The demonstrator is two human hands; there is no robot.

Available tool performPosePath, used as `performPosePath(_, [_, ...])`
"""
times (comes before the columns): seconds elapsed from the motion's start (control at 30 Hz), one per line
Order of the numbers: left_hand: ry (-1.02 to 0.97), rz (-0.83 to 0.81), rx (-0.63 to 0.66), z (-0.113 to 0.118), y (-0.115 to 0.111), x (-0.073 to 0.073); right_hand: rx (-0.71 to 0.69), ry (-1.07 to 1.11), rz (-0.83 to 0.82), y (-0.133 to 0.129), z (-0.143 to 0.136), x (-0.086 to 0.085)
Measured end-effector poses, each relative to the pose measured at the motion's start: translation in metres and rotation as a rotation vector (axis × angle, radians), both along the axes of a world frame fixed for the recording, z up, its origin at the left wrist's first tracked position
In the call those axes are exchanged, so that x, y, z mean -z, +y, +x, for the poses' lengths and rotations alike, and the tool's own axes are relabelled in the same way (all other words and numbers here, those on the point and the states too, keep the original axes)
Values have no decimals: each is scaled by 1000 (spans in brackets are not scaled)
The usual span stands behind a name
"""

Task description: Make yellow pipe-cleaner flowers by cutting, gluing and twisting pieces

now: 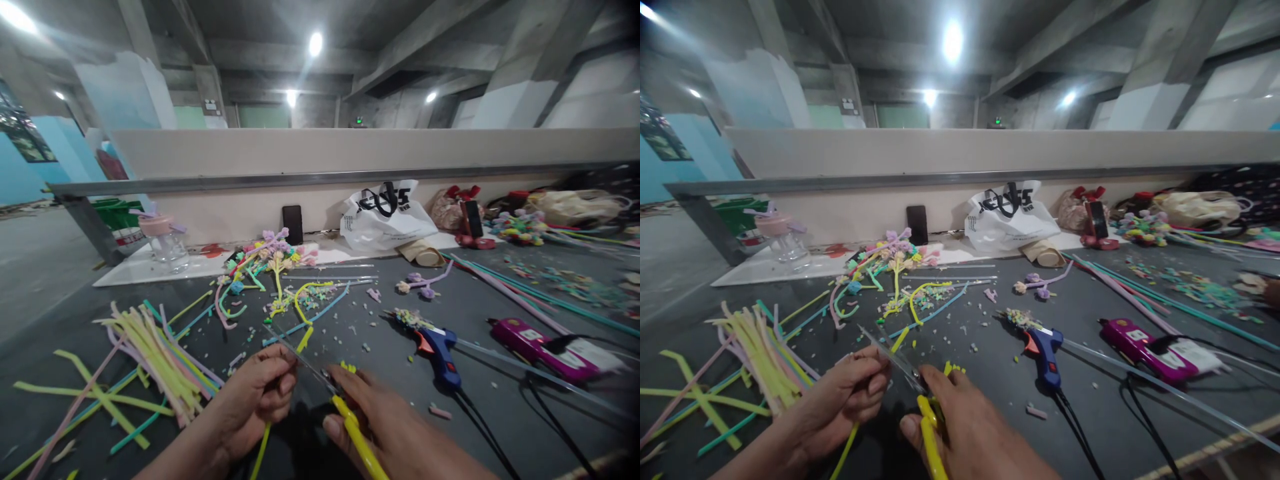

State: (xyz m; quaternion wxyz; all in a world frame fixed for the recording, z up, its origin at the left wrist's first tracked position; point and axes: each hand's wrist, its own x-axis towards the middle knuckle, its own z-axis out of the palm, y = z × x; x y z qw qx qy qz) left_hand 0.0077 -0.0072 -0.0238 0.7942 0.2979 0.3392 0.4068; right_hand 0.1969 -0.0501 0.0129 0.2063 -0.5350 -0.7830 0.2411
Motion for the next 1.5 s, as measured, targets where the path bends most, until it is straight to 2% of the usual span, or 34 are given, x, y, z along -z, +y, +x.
performPosePath(0.3, [24, -18, -10, 2, -1, 4, 12, -29, -30, -3, 0, -5])
performPosePath(0.47, [24, -53, 43, 4, 0, 8, 2, -62, -53, -4, 3, 3])
performPosePath(0.63, [83, -64, 102, 5, -1, 5, 76, -70, -62, -3, 5, 10])
performPosePath(0.8, [64, -49, 20, 4, 0, 3, 31, -63, -115, -1, 13, 4])
performPosePath(0.93, [54, -8, -47, 3, 2, 4, 37, -129, -62, -4, 17, 1])
performPosePath(1.1, [87, 37, -19, 2, 2, 4, 11, -74, -27, -6, 14, 4])
performPosePath(1.37, [115, 31, 84, 1, 0, 1, 2, -144, -71, 5, 21, -2])
performPosePath(1.5, [91, 6, 68, 1, 0, 3, 15, -152, -10, 0, 18, -5])
